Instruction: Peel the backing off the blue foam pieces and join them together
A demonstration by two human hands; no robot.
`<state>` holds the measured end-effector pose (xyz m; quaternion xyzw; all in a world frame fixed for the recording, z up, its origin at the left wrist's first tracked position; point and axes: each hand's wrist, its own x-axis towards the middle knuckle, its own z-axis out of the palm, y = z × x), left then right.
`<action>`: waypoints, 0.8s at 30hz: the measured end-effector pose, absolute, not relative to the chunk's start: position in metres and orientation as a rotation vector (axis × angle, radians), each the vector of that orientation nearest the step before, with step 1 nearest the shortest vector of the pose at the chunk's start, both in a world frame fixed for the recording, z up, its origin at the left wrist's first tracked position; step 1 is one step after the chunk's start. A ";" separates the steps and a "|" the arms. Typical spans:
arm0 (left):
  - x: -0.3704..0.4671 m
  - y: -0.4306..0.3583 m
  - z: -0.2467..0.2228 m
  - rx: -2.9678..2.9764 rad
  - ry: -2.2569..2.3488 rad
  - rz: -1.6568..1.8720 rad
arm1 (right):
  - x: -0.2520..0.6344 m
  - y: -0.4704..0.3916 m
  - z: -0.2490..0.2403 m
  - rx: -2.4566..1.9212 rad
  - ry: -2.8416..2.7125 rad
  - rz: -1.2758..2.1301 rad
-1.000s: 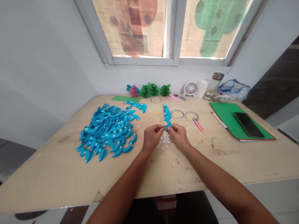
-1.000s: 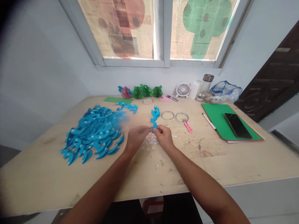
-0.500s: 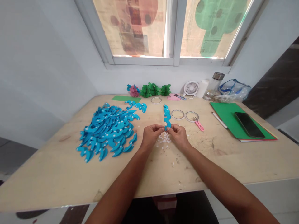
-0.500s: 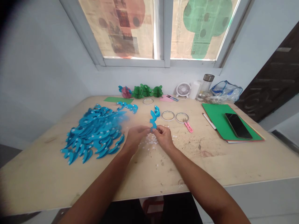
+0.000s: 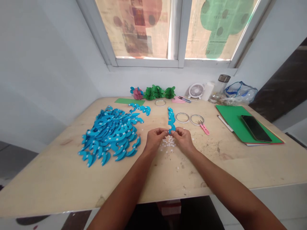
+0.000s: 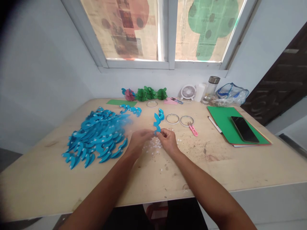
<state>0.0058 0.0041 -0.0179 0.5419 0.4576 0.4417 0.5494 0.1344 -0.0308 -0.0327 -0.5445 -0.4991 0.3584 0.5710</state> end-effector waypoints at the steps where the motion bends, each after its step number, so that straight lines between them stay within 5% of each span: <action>1: 0.006 0.004 -0.018 1.282 1.083 1.044 | 0.134 -0.031 -0.033 -1.273 -1.169 0.844; 24: -0.001 0.016 -0.029 1.547 1.202 1.170 | 0.136 -0.029 -0.033 -1.218 -1.005 0.989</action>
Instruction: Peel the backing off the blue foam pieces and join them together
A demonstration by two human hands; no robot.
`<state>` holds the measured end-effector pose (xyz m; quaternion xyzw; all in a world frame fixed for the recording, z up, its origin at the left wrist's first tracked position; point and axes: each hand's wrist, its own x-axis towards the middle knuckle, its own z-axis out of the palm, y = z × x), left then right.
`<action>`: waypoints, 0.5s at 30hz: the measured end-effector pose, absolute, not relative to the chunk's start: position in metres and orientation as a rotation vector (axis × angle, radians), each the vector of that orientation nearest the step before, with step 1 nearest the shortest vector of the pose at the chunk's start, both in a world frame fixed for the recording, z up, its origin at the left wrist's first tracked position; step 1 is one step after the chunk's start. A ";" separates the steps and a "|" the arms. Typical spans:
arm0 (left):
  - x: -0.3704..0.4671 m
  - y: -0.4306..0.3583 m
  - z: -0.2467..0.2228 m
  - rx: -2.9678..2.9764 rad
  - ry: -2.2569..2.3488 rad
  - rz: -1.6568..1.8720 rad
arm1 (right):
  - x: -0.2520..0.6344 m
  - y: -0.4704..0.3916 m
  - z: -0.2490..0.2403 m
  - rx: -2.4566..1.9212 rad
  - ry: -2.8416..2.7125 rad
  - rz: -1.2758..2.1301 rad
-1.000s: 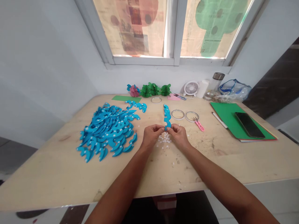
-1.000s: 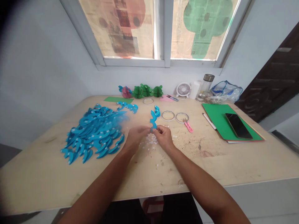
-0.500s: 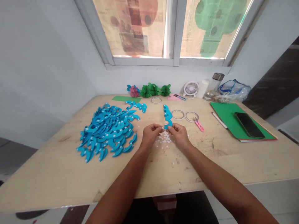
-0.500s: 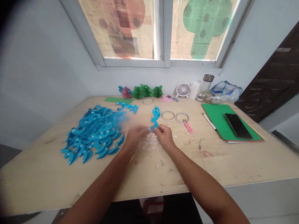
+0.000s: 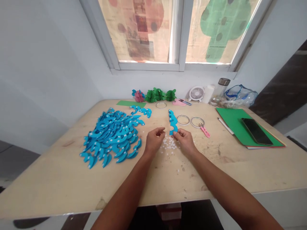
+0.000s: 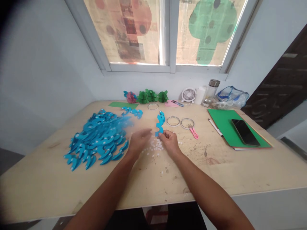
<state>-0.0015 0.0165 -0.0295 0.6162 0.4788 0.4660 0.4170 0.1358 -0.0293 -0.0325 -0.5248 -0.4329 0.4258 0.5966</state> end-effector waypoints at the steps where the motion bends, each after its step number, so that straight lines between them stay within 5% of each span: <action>1: -0.001 0.016 -0.028 1.488 1.168 1.165 | 0.136 -0.029 -0.033 -1.215 -1.009 0.991; 15: 0.005 0.009 -0.017 1.148 0.901 1.125 | 0.134 -0.030 -0.044 -1.229 -1.177 1.062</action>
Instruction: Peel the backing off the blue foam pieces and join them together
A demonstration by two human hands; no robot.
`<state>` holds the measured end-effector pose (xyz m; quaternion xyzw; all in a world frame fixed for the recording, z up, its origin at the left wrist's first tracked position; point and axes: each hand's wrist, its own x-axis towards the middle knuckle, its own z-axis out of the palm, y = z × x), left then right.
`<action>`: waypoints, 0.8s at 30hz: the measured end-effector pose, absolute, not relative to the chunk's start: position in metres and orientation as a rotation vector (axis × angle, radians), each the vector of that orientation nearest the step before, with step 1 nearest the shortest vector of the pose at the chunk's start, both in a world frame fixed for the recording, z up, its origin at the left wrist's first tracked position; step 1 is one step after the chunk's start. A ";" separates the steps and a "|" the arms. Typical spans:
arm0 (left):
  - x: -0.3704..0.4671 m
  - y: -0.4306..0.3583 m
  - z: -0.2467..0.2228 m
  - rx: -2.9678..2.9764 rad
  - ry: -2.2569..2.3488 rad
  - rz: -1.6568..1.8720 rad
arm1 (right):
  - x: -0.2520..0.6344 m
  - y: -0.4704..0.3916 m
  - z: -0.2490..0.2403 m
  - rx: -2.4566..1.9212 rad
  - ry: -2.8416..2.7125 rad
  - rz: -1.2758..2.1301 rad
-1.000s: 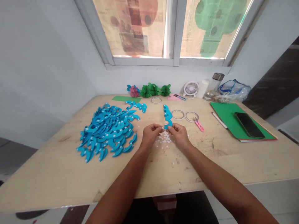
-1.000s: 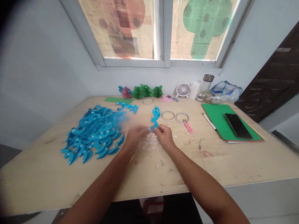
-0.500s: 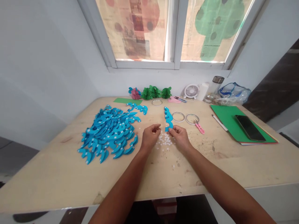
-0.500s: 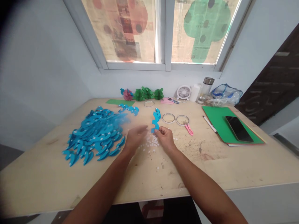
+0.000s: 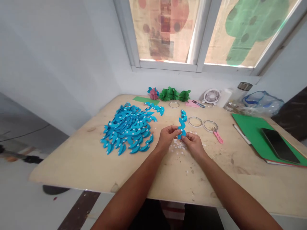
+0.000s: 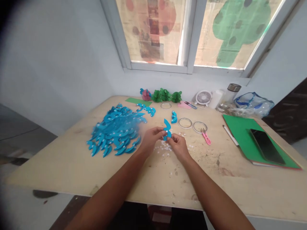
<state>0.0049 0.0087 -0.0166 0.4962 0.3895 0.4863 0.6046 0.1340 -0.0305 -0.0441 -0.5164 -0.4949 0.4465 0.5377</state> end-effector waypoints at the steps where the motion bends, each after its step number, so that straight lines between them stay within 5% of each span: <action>1: 0.005 0.009 -0.017 1.137 0.879 1.120 | 0.134 -0.030 -0.044 -1.233 -1.174 1.062; 15: -0.001 0.019 -0.030 1.623 1.321 1.219 | 0.137 -0.029 -0.043 -1.326 -1.149 0.946; 24: 0.003 0.016 -0.025 1.145 0.809 1.114 | 0.134 -0.029 -0.045 -1.294 -1.208 0.978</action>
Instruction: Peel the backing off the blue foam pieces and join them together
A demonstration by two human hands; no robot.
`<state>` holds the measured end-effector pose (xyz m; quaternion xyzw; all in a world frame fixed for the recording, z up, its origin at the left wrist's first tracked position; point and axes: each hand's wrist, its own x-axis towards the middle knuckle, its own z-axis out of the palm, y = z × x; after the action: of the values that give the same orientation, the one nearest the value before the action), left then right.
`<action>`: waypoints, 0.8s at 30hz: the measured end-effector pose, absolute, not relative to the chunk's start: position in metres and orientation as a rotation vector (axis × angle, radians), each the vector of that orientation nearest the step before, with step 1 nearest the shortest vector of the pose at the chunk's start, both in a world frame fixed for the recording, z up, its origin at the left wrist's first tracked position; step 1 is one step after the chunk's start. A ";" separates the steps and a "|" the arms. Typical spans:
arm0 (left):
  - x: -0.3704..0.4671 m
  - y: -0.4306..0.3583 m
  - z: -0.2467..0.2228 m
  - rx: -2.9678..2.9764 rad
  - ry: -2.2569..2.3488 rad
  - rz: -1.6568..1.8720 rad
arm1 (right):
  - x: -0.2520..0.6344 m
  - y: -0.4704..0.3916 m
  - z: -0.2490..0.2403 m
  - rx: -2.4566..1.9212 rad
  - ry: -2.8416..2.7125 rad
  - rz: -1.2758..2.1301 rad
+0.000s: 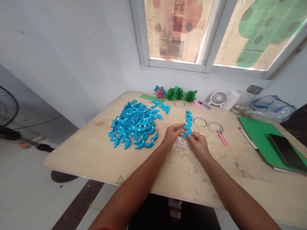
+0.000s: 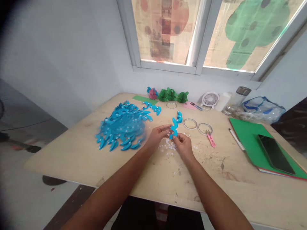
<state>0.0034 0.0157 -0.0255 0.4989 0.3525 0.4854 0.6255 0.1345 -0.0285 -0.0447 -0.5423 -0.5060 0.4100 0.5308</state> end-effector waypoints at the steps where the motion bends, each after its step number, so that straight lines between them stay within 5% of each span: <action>1: 0.004 0.015 -0.025 1.106 0.791 1.115 | 0.134 -0.029 -0.044 -1.286 -1.212 0.983; 24: 0.005 0.013 -0.028 1.365 1.045 1.337 | 0.130 -0.028 -0.042 -1.358 -1.220 0.884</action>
<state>0.0051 0.0133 -0.0279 0.5553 0.4253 0.5441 0.4633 0.1304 -0.0280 -0.0418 -0.5686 -0.5107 0.3699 0.5282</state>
